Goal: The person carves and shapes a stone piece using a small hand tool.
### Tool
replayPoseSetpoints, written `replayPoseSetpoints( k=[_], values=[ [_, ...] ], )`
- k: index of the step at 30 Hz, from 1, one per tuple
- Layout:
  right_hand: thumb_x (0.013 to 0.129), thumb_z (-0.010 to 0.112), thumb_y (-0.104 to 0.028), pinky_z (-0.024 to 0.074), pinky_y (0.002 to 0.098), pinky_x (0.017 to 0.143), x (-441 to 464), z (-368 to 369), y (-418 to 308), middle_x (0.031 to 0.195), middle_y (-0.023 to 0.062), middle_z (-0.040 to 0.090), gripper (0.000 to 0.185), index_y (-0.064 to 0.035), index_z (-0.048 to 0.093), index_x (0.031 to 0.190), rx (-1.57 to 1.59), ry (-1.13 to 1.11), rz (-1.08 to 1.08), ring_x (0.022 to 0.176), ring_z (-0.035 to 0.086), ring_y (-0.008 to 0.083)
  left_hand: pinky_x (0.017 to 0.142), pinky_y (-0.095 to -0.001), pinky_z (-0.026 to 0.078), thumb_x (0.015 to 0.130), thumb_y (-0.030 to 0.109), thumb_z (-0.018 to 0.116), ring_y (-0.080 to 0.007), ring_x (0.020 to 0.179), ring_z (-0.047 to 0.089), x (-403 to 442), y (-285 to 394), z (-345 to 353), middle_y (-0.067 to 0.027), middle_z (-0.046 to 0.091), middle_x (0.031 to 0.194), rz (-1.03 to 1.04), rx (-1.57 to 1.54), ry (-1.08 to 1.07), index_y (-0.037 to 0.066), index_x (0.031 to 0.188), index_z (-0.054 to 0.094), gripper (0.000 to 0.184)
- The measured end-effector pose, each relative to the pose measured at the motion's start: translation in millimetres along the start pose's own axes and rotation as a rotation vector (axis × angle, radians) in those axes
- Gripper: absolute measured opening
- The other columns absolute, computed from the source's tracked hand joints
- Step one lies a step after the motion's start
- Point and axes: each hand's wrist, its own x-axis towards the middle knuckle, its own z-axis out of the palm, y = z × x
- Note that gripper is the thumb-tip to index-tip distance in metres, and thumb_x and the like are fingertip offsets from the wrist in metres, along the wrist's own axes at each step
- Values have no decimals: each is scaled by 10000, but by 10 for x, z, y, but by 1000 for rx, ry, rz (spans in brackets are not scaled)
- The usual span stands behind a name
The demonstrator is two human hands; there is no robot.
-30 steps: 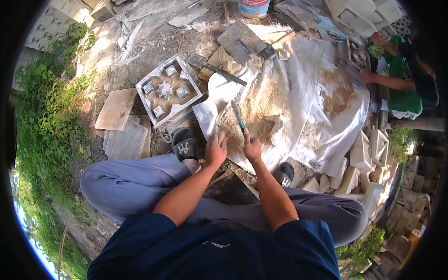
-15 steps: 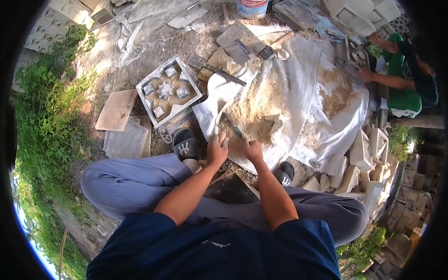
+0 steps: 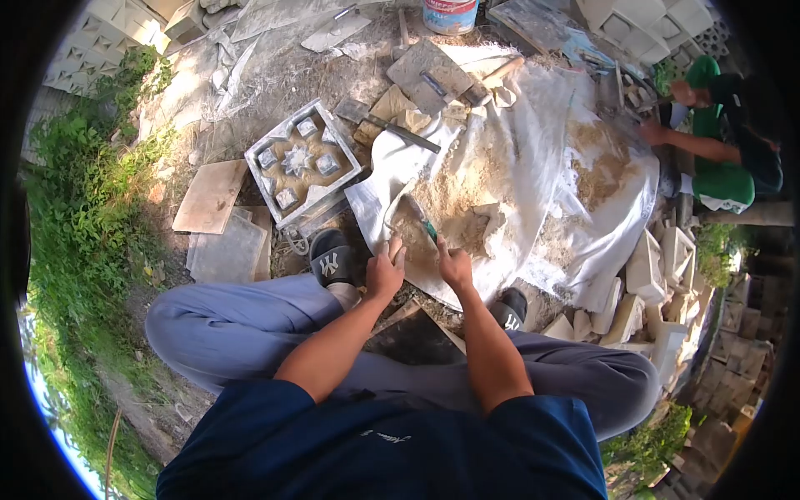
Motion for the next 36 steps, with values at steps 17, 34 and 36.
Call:
replayPoseSetpoints(
  k=[17,34,36],
  values=[
    [941,494,-615,407,463,539,61,184,78,503,207,503,791,100,584,615,281,45,-84,493,489,250,820,-495,506,910,278,637,-464,952,615,156,-150,193,-275,631,1054,170,-50,128,-15,1179,600,399],
    [900,476,-699,473,473,677,340,139,-63,630,267,597,848,103,620,664,120,195,17,674,629,365,779,-523,506,880,254,661,-492,900,618,304,-94,143,-301,644,1012,174,29,48,-24,1100,607,359],
    [898,471,-701,481,490,691,340,161,2,632,286,610,851,101,638,665,44,257,12,681,654,402,770,-521,502,883,266,659,-489,887,623,289,-36,129,-299,651,941,163,6,65,-23,1065,617,345]
  ],
)
